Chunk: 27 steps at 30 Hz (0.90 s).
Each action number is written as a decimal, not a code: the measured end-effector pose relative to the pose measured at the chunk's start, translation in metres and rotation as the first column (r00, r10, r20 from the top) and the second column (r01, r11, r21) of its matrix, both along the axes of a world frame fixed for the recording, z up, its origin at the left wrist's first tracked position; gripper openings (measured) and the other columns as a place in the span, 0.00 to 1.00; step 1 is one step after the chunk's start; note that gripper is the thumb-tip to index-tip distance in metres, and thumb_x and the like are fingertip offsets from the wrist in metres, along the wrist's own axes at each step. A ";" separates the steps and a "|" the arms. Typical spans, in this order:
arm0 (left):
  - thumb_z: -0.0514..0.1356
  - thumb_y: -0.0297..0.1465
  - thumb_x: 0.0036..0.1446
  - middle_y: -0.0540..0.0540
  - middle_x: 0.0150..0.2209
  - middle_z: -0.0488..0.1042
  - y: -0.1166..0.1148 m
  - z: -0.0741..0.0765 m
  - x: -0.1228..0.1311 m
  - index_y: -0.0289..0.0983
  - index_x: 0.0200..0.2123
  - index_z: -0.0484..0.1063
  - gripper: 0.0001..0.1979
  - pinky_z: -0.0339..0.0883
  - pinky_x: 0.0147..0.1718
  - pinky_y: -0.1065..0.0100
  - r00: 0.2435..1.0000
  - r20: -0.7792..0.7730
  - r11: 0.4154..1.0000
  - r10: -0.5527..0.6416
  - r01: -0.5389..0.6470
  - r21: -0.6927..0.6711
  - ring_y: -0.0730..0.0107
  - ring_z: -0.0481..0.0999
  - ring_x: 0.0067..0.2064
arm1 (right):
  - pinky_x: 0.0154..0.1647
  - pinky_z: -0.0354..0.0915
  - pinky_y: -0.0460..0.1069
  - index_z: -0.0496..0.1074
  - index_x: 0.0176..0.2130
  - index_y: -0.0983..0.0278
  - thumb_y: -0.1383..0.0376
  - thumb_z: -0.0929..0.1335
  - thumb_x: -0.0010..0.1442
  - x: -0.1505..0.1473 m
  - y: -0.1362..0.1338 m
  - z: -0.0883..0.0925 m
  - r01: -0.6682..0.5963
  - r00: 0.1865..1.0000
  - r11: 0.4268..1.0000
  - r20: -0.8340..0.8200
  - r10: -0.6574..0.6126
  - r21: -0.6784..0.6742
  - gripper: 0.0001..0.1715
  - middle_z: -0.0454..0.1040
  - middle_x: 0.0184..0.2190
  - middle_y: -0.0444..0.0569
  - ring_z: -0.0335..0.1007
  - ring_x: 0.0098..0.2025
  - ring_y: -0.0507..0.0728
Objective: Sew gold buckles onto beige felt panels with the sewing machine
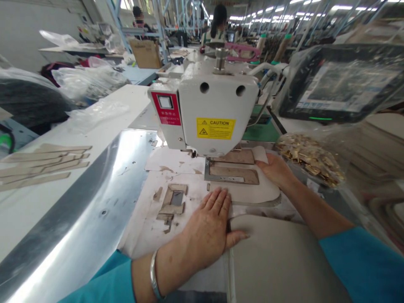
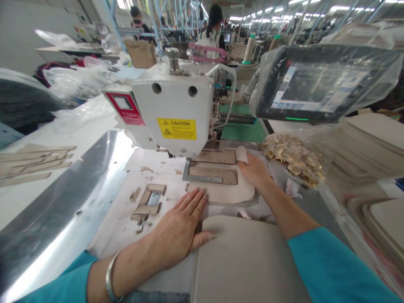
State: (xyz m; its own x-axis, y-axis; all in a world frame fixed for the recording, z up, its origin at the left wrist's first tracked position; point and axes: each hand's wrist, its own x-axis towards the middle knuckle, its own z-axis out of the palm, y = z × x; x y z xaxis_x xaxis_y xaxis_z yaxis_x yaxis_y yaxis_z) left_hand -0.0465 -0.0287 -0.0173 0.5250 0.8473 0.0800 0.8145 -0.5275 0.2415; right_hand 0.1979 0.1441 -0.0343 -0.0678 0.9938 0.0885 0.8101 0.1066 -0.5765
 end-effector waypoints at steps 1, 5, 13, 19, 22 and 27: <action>0.43 0.55 0.65 0.27 0.66 0.55 0.000 0.000 -0.001 0.22 0.64 0.56 0.43 0.53 0.64 0.51 1.000 0.000 1.000 0.000 0.000 0.003 0.47 0.54 0.68 | 0.38 0.69 0.57 0.75 0.41 0.62 0.59 0.64 0.58 -0.001 0.001 -0.001 0.010 1.000 1.000 0.022 -0.009 -0.009 0.15 0.78 0.31 0.53 0.75 0.36 0.65; 0.43 0.54 0.65 0.29 0.66 0.56 0.002 -0.001 -0.005 0.24 0.65 0.56 0.41 0.53 0.64 0.51 1.000 0.000 1.000 -0.023 0.023 0.017 0.49 0.55 0.68 | 0.42 0.69 0.60 0.74 0.46 0.65 0.58 0.67 0.57 0.000 -0.001 0.009 0.089 0.989 0.996 0.120 -0.090 0.012 0.20 0.78 0.37 0.59 0.75 0.40 0.68; 0.44 0.50 0.67 0.32 0.66 0.56 0.004 -0.010 -0.012 0.27 0.65 0.57 0.36 0.57 0.63 0.51 0.997 -0.007 0.992 -0.072 0.073 0.104 0.51 0.57 0.68 | 0.66 0.56 0.63 0.70 0.59 0.62 0.60 0.60 0.68 0.037 -0.101 0.043 -0.552 0.821 0.832 0.217 0.528 0.065 0.24 0.70 0.59 0.54 0.63 0.63 0.63; 0.46 0.52 0.66 0.33 0.67 0.55 0.004 -0.007 -0.011 0.36 0.66 0.58 0.34 0.58 0.62 0.49 0.995 -0.006 0.989 -0.095 0.095 0.113 0.49 0.56 0.68 | 0.67 0.52 0.65 0.59 0.67 0.63 0.60 0.59 0.69 0.051 -0.137 0.021 -0.591 0.756 0.805 0.312 0.575 -0.052 0.30 0.55 0.67 0.54 0.48 0.69 0.62; 0.45 0.53 0.65 0.32 0.67 0.56 0.005 -0.005 -0.010 0.35 0.65 0.60 0.35 0.58 0.62 0.49 0.996 -0.020 0.990 -0.087 0.089 0.109 0.48 0.57 0.67 | 0.67 0.51 0.65 0.59 0.67 0.63 0.59 0.60 0.69 0.049 -0.130 0.021 -0.591 0.745 0.806 0.356 0.564 -0.040 0.30 0.55 0.67 0.55 0.49 0.69 0.62; 0.43 0.53 0.66 0.29 0.66 0.56 0.006 -0.002 -0.009 0.31 0.65 0.59 0.36 0.59 0.61 0.47 0.994 -0.045 0.991 -0.102 0.106 0.082 0.46 0.57 0.67 | 0.68 0.52 0.64 0.62 0.65 0.65 0.59 0.61 0.68 0.046 -0.128 0.024 -0.596 0.756 0.803 0.347 0.554 0.016 0.29 0.57 0.66 0.57 0.52 0.68 0.62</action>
State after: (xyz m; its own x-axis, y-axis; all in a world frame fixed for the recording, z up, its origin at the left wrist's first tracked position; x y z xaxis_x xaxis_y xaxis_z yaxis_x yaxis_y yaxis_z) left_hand -0.0560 -0.0224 -0.0194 0.6141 0.7791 0.1259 0.7624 -0.6269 0.1605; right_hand 0.2437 0.0159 -0.0102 -0.6674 0.7408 0.0756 0.7046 0.6611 -0.2577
